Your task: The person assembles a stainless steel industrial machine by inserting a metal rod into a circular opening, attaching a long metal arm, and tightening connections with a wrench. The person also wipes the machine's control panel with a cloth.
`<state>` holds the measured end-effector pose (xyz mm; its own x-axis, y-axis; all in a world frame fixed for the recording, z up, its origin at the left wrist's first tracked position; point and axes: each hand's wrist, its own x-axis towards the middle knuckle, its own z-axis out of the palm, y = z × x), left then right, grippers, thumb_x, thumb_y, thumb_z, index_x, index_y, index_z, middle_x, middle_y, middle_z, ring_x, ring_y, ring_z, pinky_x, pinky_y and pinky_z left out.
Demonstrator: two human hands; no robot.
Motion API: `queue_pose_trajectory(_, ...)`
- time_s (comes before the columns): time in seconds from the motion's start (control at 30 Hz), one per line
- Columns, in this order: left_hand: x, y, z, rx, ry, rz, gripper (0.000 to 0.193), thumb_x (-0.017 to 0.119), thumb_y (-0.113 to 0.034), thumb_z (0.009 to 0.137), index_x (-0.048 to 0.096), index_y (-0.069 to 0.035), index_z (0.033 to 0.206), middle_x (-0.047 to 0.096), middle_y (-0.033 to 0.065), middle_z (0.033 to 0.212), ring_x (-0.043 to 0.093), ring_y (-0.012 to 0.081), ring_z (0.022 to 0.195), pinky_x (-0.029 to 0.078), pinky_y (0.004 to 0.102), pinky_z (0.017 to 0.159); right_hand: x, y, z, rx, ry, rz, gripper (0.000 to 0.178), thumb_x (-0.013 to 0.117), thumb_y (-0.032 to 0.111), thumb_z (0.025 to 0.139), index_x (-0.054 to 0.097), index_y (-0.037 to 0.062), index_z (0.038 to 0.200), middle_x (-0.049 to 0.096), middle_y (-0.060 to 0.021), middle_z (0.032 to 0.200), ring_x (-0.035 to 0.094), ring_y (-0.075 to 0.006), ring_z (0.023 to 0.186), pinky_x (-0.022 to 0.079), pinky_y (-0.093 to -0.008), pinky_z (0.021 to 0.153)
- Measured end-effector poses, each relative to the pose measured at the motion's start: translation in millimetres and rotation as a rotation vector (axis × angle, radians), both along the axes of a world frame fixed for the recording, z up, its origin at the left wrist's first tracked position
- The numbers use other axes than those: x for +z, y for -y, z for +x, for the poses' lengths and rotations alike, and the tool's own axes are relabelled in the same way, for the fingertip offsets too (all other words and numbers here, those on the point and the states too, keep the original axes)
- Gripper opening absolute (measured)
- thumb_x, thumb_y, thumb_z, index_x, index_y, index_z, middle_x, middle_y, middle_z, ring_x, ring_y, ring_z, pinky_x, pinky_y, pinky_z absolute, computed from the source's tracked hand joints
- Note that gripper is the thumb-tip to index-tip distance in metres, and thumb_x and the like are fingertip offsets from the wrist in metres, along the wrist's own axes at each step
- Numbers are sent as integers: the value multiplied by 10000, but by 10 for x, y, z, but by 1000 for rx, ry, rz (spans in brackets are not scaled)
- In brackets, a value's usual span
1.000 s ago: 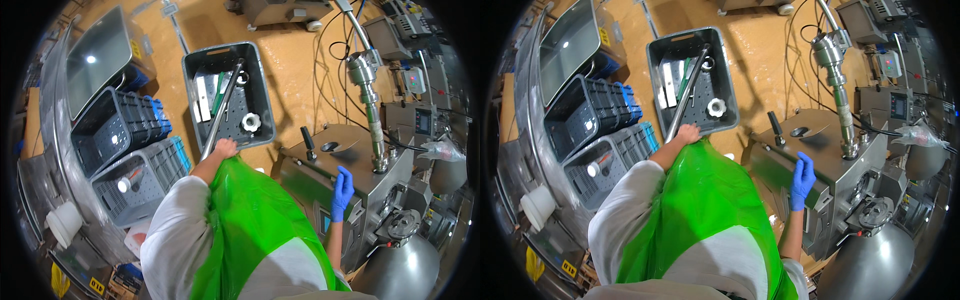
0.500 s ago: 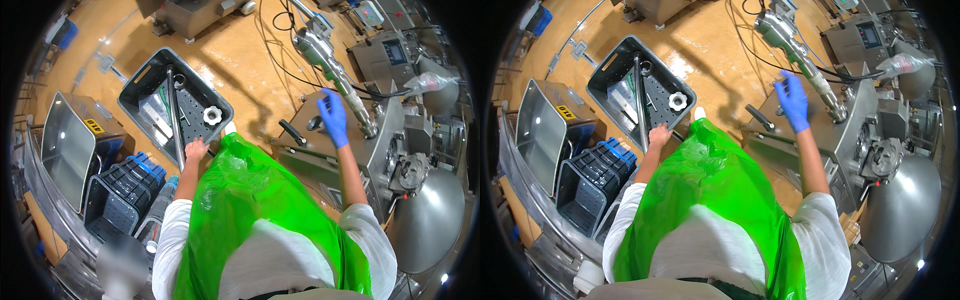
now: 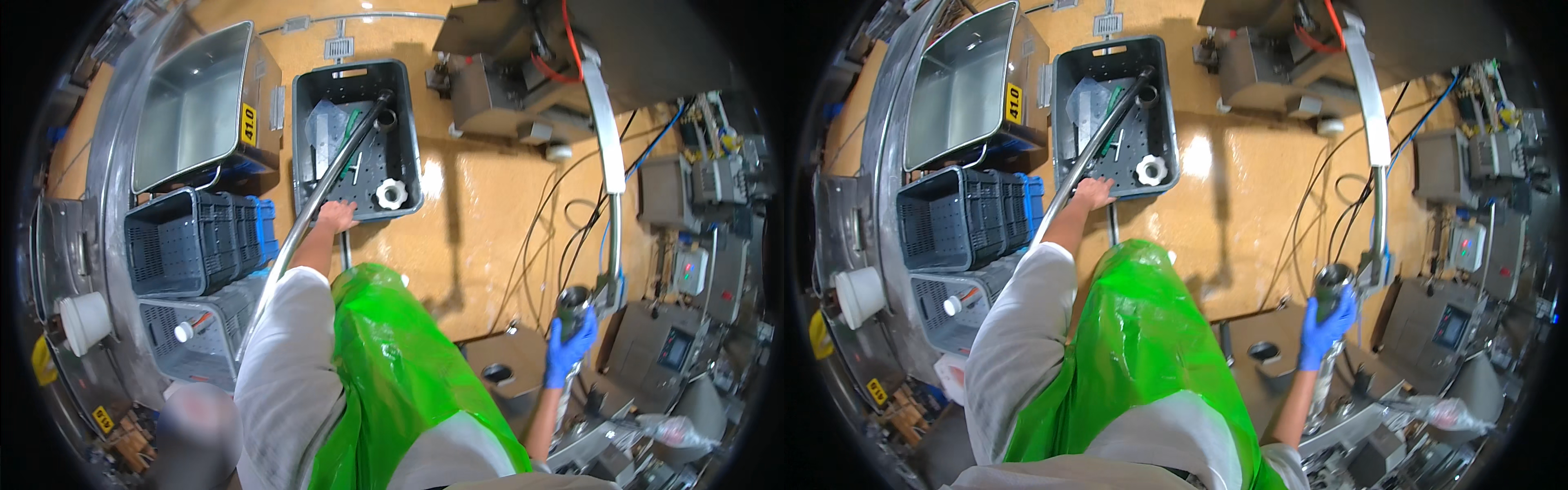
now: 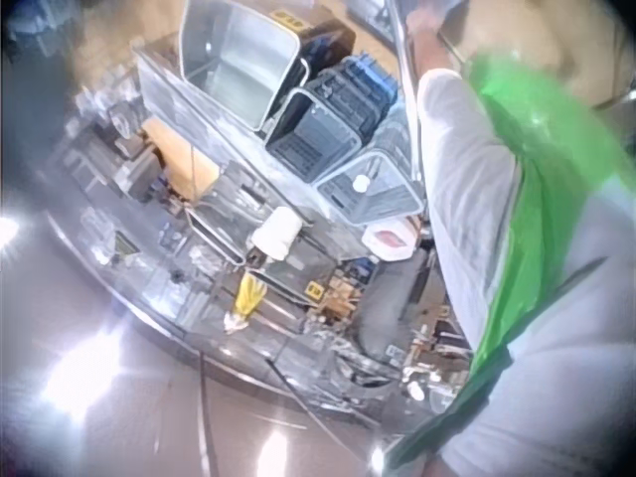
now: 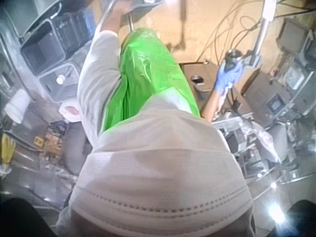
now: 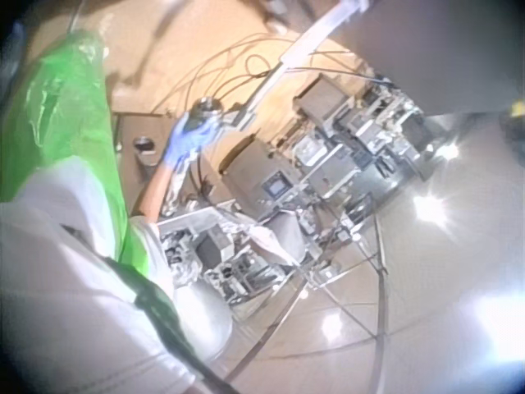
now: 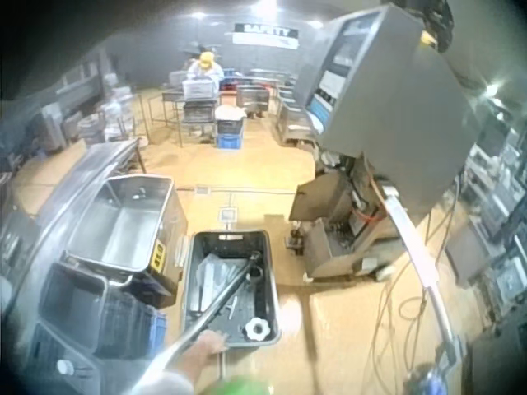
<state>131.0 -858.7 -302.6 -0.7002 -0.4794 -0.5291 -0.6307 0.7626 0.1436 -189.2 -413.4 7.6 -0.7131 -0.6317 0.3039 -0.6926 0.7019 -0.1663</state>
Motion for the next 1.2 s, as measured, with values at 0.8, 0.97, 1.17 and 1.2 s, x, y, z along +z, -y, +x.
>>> queue_pose_trajectory(0.8, -85, 2747, -920, 153, -313, 71, 523, 651, -540, 781, 611, -90, 1045, 691, 149, 983, 683, 331, 892, 537, 452, 783, -1077, 4774, -156, 547, 586, 298, 415, 636, 182, 890, 544, 88, 1284, 604, -136, 1142, 578, -298, 1095, 448, -396, 957)
queue_pose_trajectory(0.97, -110, 3149, -981, 182, -319, 119, 548, 649, -556, 772, 617, -87, 1053, 686, 134, 987, 680, 322, 904, 534, 454, 798, -1873, 6584, -15, 791, 672, 318, 323, 623, 223, 886, 585, 80, 1173, 614, -135, 1066, 606, -306, 1007, 485, -389, 883)
queue_pose_trajectory(1.17, -46, 3585, -1107, 204, -257, 138, 535, 641, -550, 759, 629, -99, 1047, 685, 120, 1015, 687, 290, 905, 546, 449, 784, -3634, 7996, -481, 731, 710, 654, 454, 672, 390, 787, 639, 71, 1108, 645, -221, 1077, 624, -372, 1014, 495, -448, 889)
queue_pose_trajectory(1.2, 15, 3665, -1144, 202, -186, 181, 544, 638, -555, 749, 627, -101, 1048, 683, 115, 1019, 685, 278, 909, 548, 441, 783, -3947, 8146, -560, 598, 792, 689, 477, 672, 382, 785, 631, 70, 1143, 640, -222, 1102, 616, -369, 1047, 480, -439, 928)
